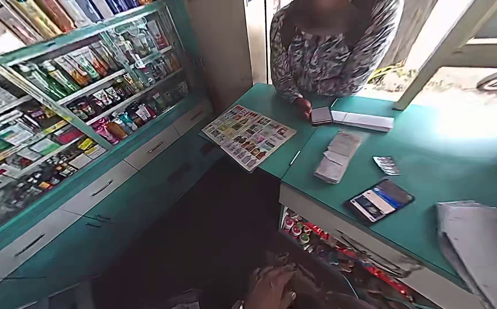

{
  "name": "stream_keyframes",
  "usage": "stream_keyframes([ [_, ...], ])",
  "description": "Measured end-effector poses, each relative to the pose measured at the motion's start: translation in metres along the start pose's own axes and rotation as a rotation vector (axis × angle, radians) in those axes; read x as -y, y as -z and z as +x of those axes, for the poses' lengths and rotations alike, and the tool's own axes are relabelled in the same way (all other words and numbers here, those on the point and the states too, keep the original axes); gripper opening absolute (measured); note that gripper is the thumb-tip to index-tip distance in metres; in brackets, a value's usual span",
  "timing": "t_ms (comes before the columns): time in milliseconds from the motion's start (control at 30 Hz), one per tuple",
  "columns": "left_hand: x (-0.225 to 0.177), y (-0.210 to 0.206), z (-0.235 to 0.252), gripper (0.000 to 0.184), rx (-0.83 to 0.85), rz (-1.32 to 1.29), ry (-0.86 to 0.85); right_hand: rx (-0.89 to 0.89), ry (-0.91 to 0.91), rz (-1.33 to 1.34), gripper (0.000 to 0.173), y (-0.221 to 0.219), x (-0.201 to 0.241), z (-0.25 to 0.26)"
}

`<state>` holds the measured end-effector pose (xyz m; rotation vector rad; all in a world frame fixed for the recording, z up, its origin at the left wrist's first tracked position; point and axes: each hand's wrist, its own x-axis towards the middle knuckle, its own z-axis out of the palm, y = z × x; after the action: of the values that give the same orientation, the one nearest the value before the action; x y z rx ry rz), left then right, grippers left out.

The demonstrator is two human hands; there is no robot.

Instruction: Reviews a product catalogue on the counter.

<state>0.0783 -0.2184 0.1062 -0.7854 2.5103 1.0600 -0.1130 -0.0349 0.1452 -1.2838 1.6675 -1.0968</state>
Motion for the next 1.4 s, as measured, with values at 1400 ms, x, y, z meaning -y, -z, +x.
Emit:
stream_keyframes([
  [1400, 0.207, 0.372, 0.229, 0.019, 0.028, 0.150, -1.370, -1.367, -0.257, -0.362, 0.029, -0.047, -0.013, 0.425],
])
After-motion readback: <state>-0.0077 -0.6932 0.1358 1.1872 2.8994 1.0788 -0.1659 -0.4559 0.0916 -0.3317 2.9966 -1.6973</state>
